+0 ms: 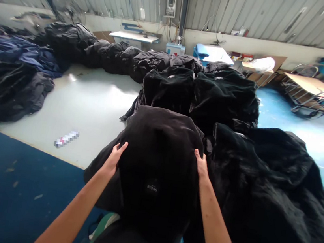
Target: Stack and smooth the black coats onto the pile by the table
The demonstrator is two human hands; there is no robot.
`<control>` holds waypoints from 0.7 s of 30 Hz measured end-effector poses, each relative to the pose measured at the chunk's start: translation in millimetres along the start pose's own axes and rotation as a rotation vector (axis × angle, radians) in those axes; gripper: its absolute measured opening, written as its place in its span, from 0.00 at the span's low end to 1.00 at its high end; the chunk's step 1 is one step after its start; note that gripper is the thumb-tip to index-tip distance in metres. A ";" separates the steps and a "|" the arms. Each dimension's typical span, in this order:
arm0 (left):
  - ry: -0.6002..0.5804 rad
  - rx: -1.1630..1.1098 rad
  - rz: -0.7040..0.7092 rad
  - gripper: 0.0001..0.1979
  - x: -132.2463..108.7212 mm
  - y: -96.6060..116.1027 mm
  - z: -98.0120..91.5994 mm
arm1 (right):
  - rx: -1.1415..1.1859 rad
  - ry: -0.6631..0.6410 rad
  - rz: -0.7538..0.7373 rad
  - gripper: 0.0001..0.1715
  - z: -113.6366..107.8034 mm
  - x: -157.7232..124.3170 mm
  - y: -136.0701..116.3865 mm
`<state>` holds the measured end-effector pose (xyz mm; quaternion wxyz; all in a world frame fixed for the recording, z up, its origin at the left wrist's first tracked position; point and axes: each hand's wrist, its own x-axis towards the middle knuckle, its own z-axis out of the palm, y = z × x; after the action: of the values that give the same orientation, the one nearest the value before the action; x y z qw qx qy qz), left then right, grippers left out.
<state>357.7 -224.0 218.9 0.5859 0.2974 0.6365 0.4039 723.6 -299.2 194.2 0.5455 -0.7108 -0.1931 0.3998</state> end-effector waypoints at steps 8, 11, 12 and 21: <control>-0.039 0.447 0.167 0.46 -71.7 -92.4 -22.1 | -0.216 0.005 0.109 0.67 -25.9 -108.8 62.3; 0.028 0.473 0.185 0.28 -72.5 -110.9 -16.7 | -0.189 -0.043 0.037 0.49 -12.6 -128.2 86.0; 0.053 0.461 0.168 0.22 -71.3 -110.7 -15.5 | -0.157 -0.046 0.022 0.44 -8.2 -128.8 88.3; -0.088 0.063 -0.153 0.21 -84.4 -90.5 -42.9 | 0.224 -0.196 0.156 0.39 -6.7 -137.8 80.6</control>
<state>335.5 -348.0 182.9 0.6330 0.2835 0.6433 0.3242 632.3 -427.9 169.1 0.5672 -0.6161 -0.1437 0.5273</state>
